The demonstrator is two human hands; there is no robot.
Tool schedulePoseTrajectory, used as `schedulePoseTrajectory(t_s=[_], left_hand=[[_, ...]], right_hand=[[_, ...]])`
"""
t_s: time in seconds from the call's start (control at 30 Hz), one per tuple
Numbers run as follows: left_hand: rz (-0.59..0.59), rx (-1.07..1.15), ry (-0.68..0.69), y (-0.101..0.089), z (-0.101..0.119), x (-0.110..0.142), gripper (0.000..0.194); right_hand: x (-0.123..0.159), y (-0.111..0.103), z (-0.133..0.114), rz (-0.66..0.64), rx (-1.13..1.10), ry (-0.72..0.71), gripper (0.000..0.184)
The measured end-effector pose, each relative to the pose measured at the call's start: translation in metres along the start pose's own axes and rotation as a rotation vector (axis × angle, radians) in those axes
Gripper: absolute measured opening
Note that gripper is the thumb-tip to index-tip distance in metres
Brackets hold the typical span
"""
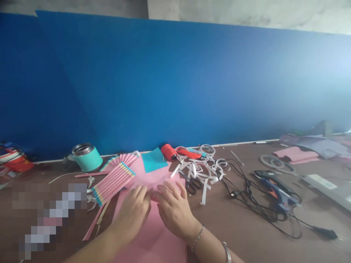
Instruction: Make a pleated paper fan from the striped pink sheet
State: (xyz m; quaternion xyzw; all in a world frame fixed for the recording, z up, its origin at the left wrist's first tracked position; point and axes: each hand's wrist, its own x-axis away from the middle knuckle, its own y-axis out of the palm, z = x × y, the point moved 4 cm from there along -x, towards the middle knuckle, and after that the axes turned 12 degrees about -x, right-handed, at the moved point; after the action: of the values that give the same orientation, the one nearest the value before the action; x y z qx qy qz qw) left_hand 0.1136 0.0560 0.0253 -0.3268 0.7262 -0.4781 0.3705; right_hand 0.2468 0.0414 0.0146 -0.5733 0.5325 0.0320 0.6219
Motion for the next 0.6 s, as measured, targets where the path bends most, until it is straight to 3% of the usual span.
schedulePoseTrajectory(t_s=[0.1, 0.2, 0.27, 0.47, 0.6], left_hand=[[-0.098, 0.06, 0.071, 0.018, 0.003, 0.011, 0.025], [-0.167, 0.132, 0.017, 0.034, -0.011, 0.026, 0.022], [-0.156, 0.196, -0.008, 0.039, -0.022, 0.035, 0.022], [-0.122, 0.433, -0.127, 0.039, -0.048, 0.044, 0.024], [-0.132, 0.562, -0.201, 0.045, -0.058, 0.041, 0.022]], right_hand=[[0.002, 0.014, 0.011, -0.214, -0.072, 0.097, 0.014], [0.008, 0.023, 0.019, -0.408, -0.087, 0.183, 0.015], [0.011, 0.025, 0.023, -0.473, -0.127, 0.223, 0.015], [0.014, 0.022, 0.029, -0.474, -0.341, 0.325, 0.029], [0.012, 0.022, 0.032, -0.407, -0.406, 0.392, 0.023]])
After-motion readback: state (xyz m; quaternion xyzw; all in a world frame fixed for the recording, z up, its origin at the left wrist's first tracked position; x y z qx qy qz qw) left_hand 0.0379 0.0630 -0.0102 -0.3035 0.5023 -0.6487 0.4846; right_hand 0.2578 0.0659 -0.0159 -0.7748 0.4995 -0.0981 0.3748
